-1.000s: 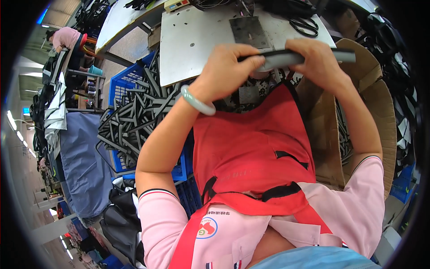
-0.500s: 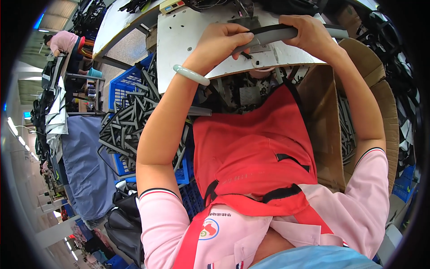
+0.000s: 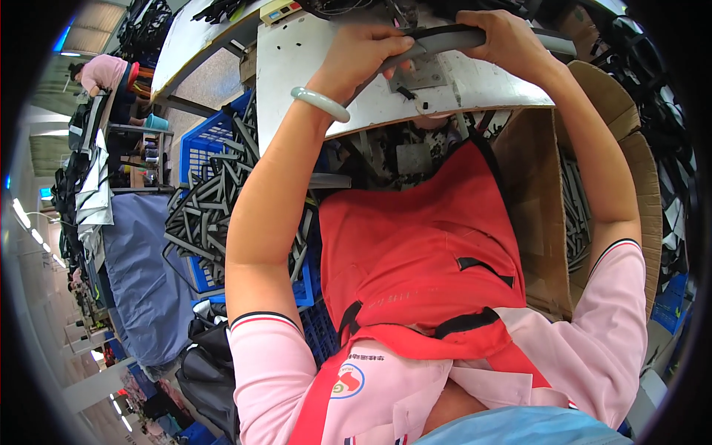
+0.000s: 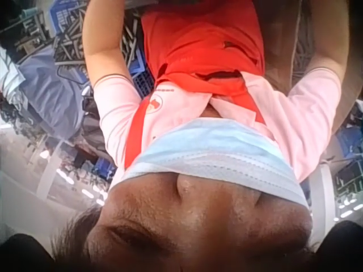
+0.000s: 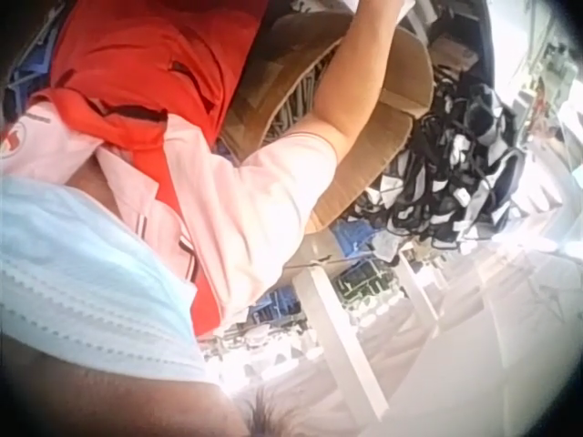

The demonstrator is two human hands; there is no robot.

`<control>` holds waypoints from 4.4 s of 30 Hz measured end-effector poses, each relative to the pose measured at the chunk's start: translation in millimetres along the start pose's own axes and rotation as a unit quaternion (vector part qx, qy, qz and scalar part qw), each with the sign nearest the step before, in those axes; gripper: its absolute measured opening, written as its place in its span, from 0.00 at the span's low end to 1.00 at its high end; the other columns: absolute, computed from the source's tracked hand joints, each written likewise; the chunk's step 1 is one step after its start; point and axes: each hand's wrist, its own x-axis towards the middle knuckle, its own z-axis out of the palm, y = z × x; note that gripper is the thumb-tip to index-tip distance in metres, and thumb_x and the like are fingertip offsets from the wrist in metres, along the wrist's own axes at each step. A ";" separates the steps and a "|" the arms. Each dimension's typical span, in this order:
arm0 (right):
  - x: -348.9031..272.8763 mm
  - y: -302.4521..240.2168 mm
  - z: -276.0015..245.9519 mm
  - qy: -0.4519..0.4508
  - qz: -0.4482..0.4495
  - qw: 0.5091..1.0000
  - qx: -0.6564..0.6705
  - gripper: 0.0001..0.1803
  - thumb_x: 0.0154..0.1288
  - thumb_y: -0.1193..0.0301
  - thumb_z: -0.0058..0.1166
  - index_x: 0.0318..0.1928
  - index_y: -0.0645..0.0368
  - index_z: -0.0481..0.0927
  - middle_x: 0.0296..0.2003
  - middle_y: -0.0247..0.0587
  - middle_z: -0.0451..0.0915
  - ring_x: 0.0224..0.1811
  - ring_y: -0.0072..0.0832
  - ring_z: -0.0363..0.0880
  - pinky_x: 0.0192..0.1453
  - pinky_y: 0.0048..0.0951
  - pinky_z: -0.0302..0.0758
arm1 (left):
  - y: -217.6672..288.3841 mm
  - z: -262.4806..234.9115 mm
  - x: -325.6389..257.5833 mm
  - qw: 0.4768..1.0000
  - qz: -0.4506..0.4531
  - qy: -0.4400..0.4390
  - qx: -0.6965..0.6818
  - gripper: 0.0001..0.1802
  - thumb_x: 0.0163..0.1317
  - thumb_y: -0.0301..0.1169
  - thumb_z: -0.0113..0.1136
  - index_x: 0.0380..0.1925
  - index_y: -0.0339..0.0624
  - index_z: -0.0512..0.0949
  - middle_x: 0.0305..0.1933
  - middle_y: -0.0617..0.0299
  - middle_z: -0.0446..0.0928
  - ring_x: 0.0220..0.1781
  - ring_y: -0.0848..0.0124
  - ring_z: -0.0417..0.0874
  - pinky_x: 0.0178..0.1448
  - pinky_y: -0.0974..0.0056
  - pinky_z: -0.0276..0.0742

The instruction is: Assembling and finishing padded black straps at a factory workstation.

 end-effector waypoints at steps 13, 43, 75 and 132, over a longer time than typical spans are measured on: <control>-44.7 -25.4 28.5 0.063 -0.126 0.989 -0.038 0.15 0.46 0.75 0.63 0.39 0.60 0.80 0.45 0.48 0.79 0.48 0.45 0.78 0.50 0.39 0.77 | -22.1 -15.5 -3.3 0.962 0.081 0.014 0.259 0.16 0.60 0.39 0.63 0.38 0.37 0.86 0.30 0.57 0.85 0.27 0.72 0.81 0.36 0.66 0.77; -71.3 -22.1 -41.9 -0.123 -0.017 0.988 0.096 0.22 0.52 0.73 0.63 0.49 0.64 0.75 0.34 0.48 0.78 0.36 0.35 0.76 0.47 0.31 0.73 | 9.9 19.7 -69.7 0.989 0.073 0.007 0.125 0.14 0.64 0.34 0.61 0.42 0.33 0.84 0.27 0.63 0.82 0.27 0.81 0.77 0.29 0.73 0.71; -93.2 -94.5 71.5 -0.086 -0.270 0.955 -0.087 0.15 0.51 0.75 0.55 0.43 0.56 0.77 0.48 0.41 0.76 0.56 0.39 0.72 0.58 0.37 0.73 | -27.1 29.8 -26.8 0.956 0.114 -0.074 0.260 0.13 0.55 0.36 0.65 0.35 0.39 0.86 0.35 0.46 0.83 0.37 0.54 0.85 0.48 0.58 0.78; -6.6 27.5 -46.3 -0.058 0.093 0.993 0.038 0.49 0.45 0.55 0.72 0.62 0.75 0.68 0.54 0.63 0.76 0.58 0.42 0.75 0.64 0.34 0.69 | -17.6 -21.8 18.1 0.988 0.059 0.044 0.139 0.15 0.64 0.36 0.64 0.44 0.36 0.84 0.33 0.60 0.84 0.37 0.77 0.85 0.34 0.76 0.73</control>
